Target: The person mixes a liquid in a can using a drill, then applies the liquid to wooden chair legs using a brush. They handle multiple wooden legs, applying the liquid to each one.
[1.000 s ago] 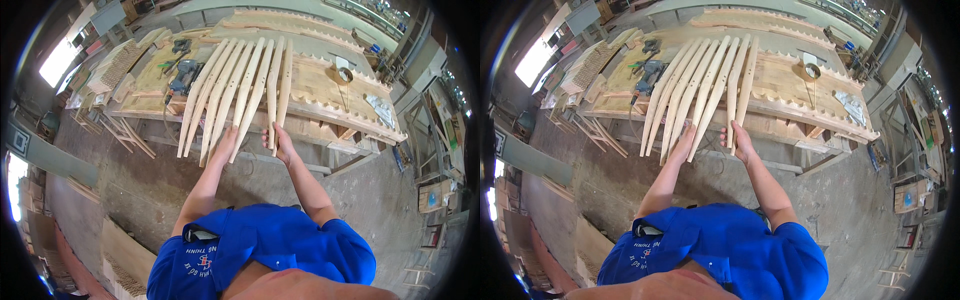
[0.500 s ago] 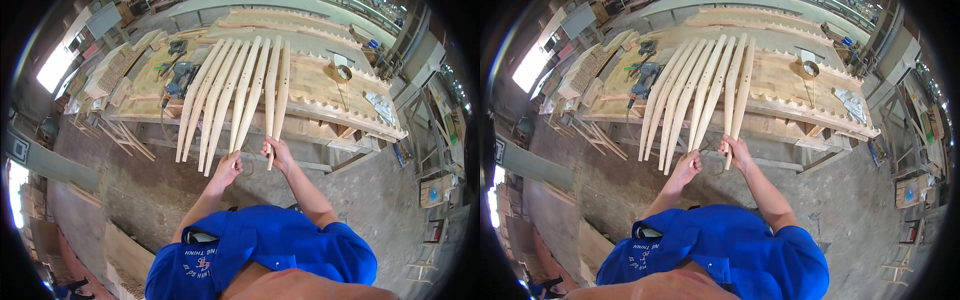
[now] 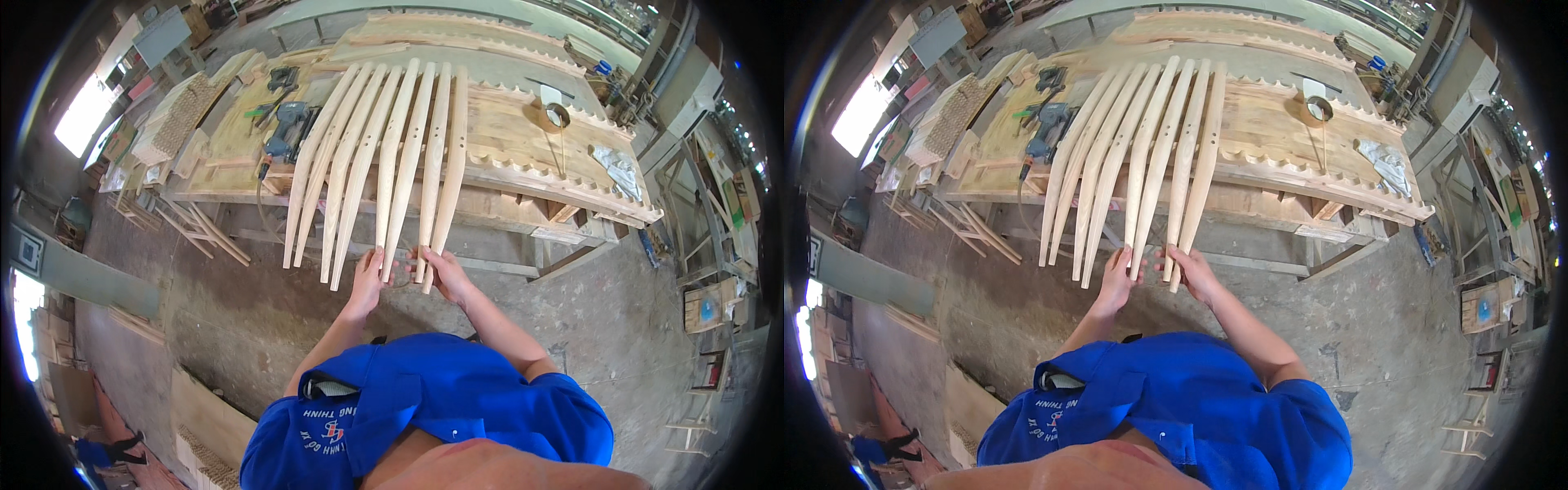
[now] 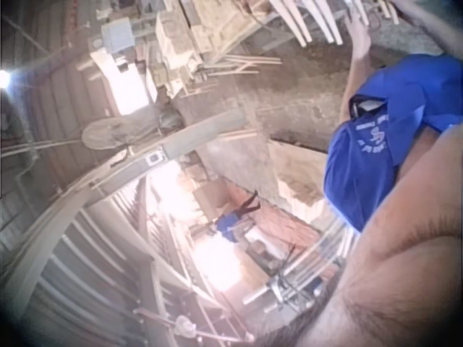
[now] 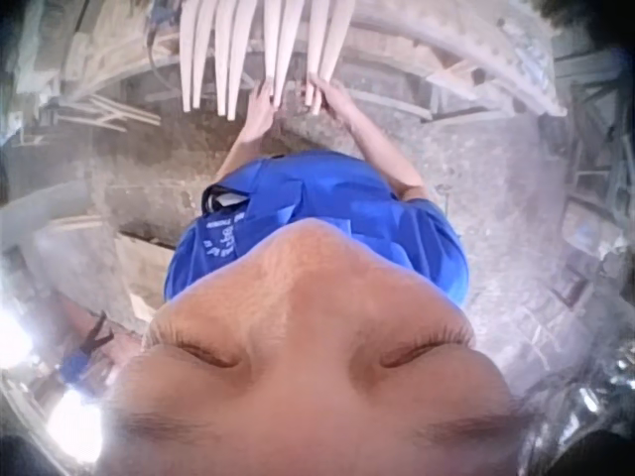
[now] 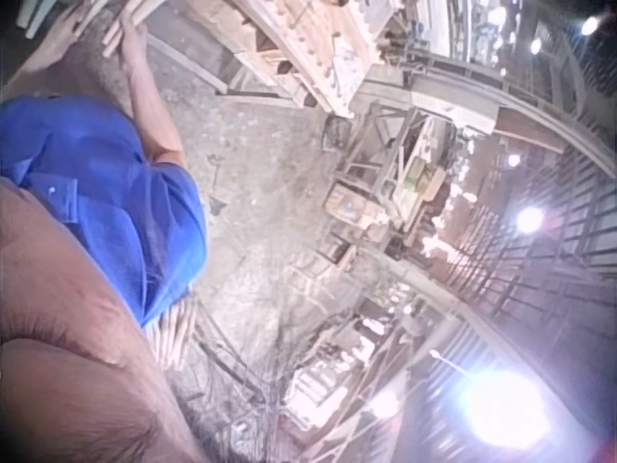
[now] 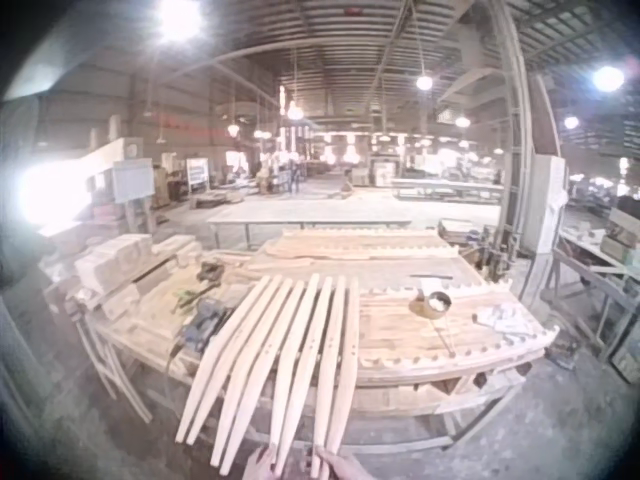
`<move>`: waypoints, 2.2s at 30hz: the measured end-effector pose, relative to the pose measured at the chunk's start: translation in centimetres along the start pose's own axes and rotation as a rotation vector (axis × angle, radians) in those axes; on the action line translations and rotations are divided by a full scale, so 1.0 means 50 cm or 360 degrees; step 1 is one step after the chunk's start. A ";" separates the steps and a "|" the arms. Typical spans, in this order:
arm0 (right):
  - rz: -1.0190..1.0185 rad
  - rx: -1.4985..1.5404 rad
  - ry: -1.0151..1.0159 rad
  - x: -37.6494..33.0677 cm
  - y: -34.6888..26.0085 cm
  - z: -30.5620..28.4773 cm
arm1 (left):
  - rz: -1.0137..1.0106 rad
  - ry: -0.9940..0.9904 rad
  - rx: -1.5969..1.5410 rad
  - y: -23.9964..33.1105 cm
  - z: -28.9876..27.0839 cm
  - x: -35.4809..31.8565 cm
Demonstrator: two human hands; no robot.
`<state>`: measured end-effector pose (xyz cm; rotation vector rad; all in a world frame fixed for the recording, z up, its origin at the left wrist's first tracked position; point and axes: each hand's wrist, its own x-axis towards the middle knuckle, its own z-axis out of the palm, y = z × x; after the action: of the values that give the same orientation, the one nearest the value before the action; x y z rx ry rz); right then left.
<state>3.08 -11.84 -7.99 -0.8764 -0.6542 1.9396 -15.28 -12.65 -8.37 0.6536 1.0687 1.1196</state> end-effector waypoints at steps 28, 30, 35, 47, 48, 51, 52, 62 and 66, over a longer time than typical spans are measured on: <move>-0.0072 -0.1390 -0.0100 -0.078 -0.186 -0.132 | 0.1209 0.0235 0.1209 0.074 0.090 -0.089; -0.0425 -0.1378 0.0149 -0.085 -0.283 -0.192 | 0.1021 -0.0026 0.1161 0.094 0.153 -0.064; -0.1291 -0.1868 0.1105 -0.078 -0.519 -0.389 | 0.0504 -0.0538 0.0796 0.126 0.302 0.064; -0.0571 -0.2576 0.1093 0.053 -0.676 -0.523 | 0.0087 -0.0449 0.0676 0.159 0.689 0.508; -0.0692 -0.2584 0.1066 0.053 -0.671 -0.545 | 0.0048 -0.0432 0.0674 0.152 0.714 0.543; -0.0664 -0.2542 0.1009 0.055 -0.673 -0.566 | -0.0041 -0.0286 0.0637 0.125 0.770 0.638; -0.0592 -0.2513 0.0995 0.056 -0.676 -0.556 | -0.0064 -0.0264 0.0632 0.115 0.787 0.666; -0.0138 -0.2430 0.0905 0.065 -0.700 -0.544 | -0.0342 -0.0414 0.0442 0.063 0.949 0.844; -0.0172 -0.2291 0.0772 0.082 -0.701 -0.543 | -0.0537 -0.0508 0.0461 0.065 0.957 0.868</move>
<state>40.58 10.99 -0.53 -1.9793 -1.7488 0.8300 30.01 33.09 -2.21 0.8139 1.0242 0.5513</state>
